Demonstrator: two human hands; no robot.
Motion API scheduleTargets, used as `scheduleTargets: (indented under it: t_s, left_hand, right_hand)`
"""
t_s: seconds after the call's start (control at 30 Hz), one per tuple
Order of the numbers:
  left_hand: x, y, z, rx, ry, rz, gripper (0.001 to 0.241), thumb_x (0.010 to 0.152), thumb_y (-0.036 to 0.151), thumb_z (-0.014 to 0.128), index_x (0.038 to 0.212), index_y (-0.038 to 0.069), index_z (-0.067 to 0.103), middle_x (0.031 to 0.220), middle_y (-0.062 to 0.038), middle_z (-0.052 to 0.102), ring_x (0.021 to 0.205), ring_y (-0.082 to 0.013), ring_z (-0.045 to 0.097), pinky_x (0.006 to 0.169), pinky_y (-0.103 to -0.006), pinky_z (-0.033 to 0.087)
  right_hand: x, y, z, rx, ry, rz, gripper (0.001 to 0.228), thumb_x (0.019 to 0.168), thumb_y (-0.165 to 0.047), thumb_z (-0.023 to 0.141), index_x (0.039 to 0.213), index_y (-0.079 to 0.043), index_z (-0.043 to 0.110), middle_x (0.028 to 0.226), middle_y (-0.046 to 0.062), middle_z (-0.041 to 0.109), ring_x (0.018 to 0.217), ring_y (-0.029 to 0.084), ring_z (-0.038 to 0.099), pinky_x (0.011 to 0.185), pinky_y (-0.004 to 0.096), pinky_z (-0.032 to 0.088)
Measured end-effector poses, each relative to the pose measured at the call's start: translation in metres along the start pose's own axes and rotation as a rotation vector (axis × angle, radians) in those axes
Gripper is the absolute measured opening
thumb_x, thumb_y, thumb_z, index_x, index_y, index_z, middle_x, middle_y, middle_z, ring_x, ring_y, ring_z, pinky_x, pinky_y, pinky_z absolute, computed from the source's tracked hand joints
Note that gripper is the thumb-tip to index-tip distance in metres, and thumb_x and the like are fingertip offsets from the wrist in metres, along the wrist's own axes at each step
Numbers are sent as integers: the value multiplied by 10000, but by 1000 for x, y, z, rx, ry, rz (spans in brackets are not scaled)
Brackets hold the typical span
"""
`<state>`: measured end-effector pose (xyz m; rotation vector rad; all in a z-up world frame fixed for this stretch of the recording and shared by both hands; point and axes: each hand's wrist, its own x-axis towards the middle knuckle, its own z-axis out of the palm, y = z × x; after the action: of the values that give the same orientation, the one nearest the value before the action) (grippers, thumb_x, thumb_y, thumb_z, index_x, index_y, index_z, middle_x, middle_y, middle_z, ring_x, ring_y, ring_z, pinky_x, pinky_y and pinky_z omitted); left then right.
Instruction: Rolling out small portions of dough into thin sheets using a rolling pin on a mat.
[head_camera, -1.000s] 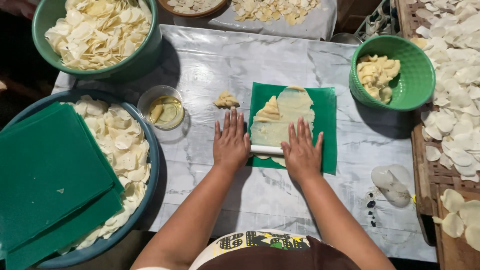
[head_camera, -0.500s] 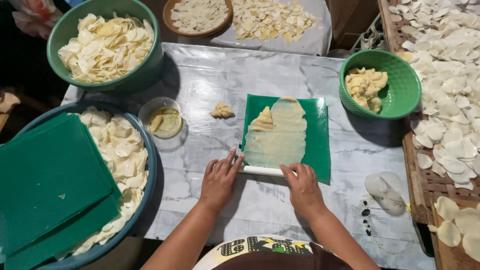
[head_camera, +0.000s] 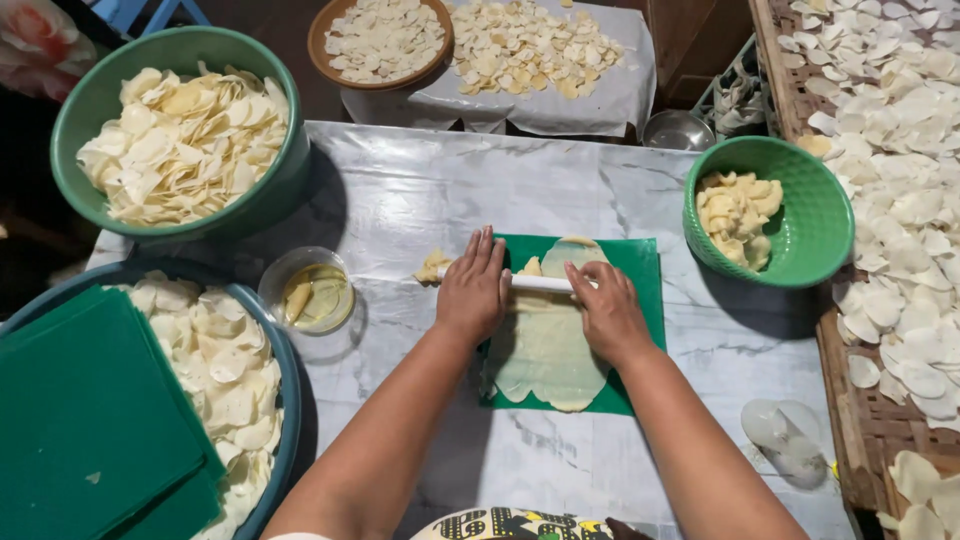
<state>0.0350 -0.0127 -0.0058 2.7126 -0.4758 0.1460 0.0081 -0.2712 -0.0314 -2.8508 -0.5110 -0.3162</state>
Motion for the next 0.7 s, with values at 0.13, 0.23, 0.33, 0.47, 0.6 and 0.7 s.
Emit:
scheduleTargets:
  t_s: [0.13,0.23,0.33,0.47,0.6,0.7]
  left_hand:
    - [29,1,-4,13,-91,-34,616,1062,350,311,1612,73,309,1683,-194,267,1569,-376,192,1237,-499,202]
    - [58,-3,-8,26,-214,-102,644,1066,378,274,1645,104,206,1721,-160,148,1591,-362,83,1267,-551,55]
    - [87,-7,-8,0,-309,-162,655,1079,418,180,1661,121,127,1734,-141,51,1599,-342,1,1268,-563,-43]
    - [91,-6,-18,-6,-288,-187,687,1086,465,167,1659,91,96,1732,-159,43,1602,-333,-21,1273,-560,-69]
    - [73,-3,-15,3,-241,-182,705,1080,485,167,1653,79,99,1729,-167,38,1598,-331,-22,1278,-544,-52]
    - [59,-3,-10,4,-205,-167,712,1094,500,171,1649,58,120,1725,-182,60,1596,-339,4,1273,-544,-37]
  right_hand:
    - [37,-40,-42,-19,-174,146,581,1060,-406,443,1547,-89,448,1678,234,286,1545,403,264,1180,724,126]
    - [68,-38,-34,-108,-324,273,622,1084,-482,315,1592,-127,378,1730,151,205,1608,325,115,1178,761,-29]
    - [92,-23,-21,-161,-327,360,696,1056,-582,279,1653,-235,196,1749,114,59,1606,300,48,1183,767,-64]
    - [99,-22,-21,-98,-197,330,745,1043,-583,346,1664,-210,171,1740,171,51,1605,339,39,1195,756,9]
    - [62,-5,1,-33,23,188,610,978,-657,470,1414,-236,538,1529,74,381,1421,300,388,1145,542,312]
    - [35,3,1,49,-63,29,329,961,-526,563,1240,-370,640,1104,-89,554,1109,159,567,1000,408,394]
